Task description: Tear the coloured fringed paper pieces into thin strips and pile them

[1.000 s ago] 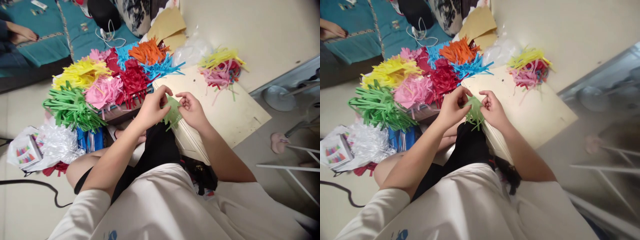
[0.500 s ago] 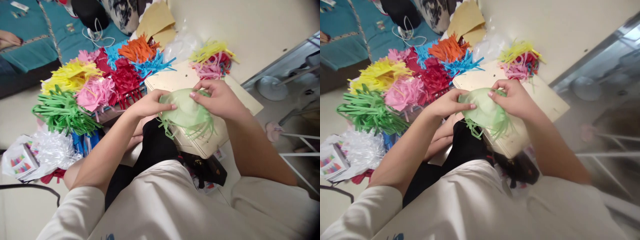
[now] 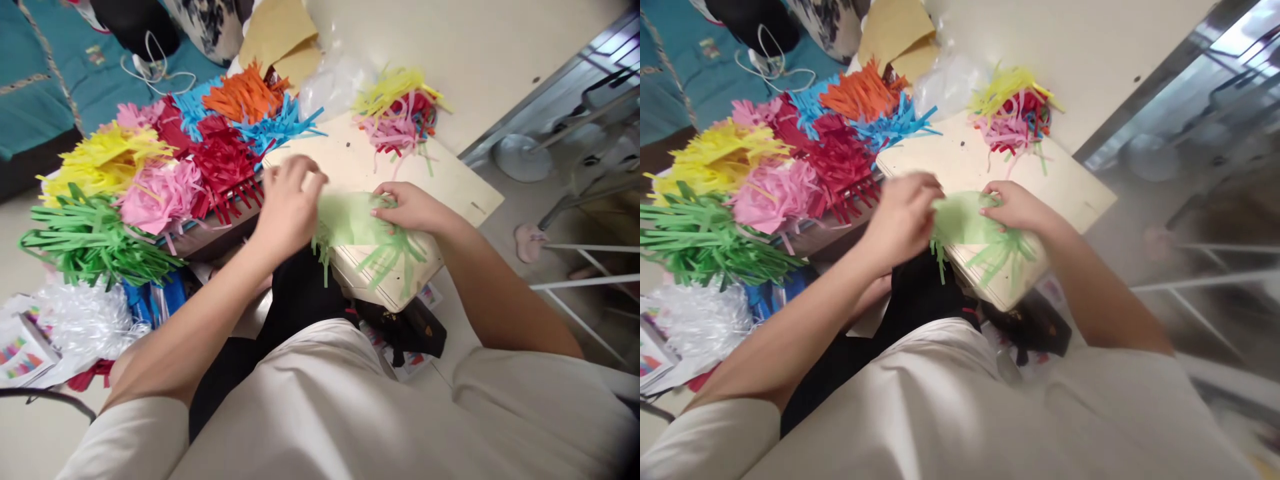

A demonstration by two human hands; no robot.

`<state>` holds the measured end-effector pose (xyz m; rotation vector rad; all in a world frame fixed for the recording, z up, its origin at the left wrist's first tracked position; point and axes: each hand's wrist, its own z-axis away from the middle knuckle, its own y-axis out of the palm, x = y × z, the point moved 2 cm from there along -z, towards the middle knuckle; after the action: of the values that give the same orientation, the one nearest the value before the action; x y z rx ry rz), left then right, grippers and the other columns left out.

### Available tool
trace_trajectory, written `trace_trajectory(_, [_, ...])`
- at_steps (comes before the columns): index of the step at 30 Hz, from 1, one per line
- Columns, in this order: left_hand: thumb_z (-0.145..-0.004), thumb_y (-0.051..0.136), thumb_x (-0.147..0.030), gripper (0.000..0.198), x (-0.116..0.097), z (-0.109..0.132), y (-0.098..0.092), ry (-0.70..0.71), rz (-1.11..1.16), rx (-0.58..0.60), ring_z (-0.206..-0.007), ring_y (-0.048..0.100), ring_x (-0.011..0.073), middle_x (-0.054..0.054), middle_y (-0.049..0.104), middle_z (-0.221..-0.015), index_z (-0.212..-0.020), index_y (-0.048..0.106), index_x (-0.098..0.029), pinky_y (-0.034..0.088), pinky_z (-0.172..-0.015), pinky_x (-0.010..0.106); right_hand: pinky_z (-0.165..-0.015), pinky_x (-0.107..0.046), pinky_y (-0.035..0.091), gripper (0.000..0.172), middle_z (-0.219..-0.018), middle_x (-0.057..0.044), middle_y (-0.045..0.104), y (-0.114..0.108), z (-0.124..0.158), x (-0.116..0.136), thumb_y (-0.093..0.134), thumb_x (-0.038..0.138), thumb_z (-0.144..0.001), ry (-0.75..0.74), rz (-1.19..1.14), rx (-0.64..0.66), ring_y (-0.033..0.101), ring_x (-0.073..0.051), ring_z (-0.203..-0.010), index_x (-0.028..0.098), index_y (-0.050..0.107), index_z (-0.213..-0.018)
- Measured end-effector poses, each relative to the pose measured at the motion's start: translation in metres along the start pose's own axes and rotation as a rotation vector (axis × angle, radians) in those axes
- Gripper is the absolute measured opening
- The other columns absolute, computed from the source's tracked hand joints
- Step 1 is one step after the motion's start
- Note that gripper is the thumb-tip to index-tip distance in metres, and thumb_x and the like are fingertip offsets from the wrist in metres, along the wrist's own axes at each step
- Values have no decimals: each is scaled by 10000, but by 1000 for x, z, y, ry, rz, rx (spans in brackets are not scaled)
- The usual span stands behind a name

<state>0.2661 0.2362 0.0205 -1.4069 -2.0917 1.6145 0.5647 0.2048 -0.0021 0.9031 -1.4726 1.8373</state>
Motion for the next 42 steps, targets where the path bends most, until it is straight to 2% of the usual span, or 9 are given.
trace_trajectory(4, [-1114,586,-359,458,-46,23,38,205,111,267,-1601,573,406,249,637,-1663,-1507,665,-138,407,-1373,593,-475,-297,426,378,-679,54,688,-6,-1,-3,971,421,-811,57,26,37,518,-130,-442,245,782,-1086])
trace_trajectory(8, [-1117,625,-427,671,-36,40,67,149,128,348,-1760,342,467,328,409,-1826,-1670,545,-57,263,-1436,697,-623,-325,446,355,-693,24,724,-58,8,-21,965,369,-851,176,229,59,542,-107,-540,184,854,-1133])
trace_trajectory(13, [-1103,595,-303,643,-17,46,65,184,139,348,-1769,341,424,292,396,-1844,-1699,542,-66,294,-1444,660,-890,-529,456,334,-1107,-197,834,-130,40,-24,896,260,-907,434,843,-581,736,-270,-1029,77,866,-1185])
trace_trajectory(16, [-1091,596,-265,596,-19,48,59,162,128,318,-1768,349,419,240,418,-1851,-1676,606,-149,262,-1439,723,-1045,-571,483,329,-1308,-270,788,-97,59,7,804,219,-990,149,847,-688,715,-370,-1262,84,825,-1289])
trace_trajectory(20, [-1048,576,-166,595,-21,50,54,161,116,311,-1754,378,426,160,519,-1809,-1631,667,-241,171,-1430,813,-1119,-535,561,374,-1373,-186,769,7,72,41,730,381,-1072,-361,476,-99,719,-358,-1289,181,733,-1388])
trace_trajectory(24, [-947,569,-52,669,-17,50,50,187,135,254,-1670,534,382,177,664,-1678,-1595,652,-197,193,-1463,757,-1141,-604,499,464,-1446,-198,737,60,80,37,725,493,-1073,-367,605,5,657,-432,-1361,216,683,-1443])
trace_trajectory(32, [-991,644,-193,509,-19,56,51,184,59,175,-1640,547,443,272,671,-1559,-1495,626,-119,239,-1464,726,-1059,-552,475,204,-1233,-132,795,59,78,26,552,265,-1088,-391,665,-82,698,-363,-1157,251,736,-1175])
trace_trajectory(38, [-1048,532,-150,285,-16,51,55,118,144,111,-1505,680,380,195,764,-1413,-1288,681,-193,294,-1446,721,-1003,-519,487,139,-1072,-120,798,53,75,27,523,277,-1080,-326,505,-143,704,-339,-1038,256,653,-1036])
trace_trajectory(42, [-1102,607,-346,138,-18,43,51,47,160,39,-1244,789,355,139,805,-1198,-1117,662,-220,261,-1451,732,-900,-445,470,134,-879,-70,730,47,70,31,558,351,-1076,-213,424,-201,627,-291,-847,258,610,-995])
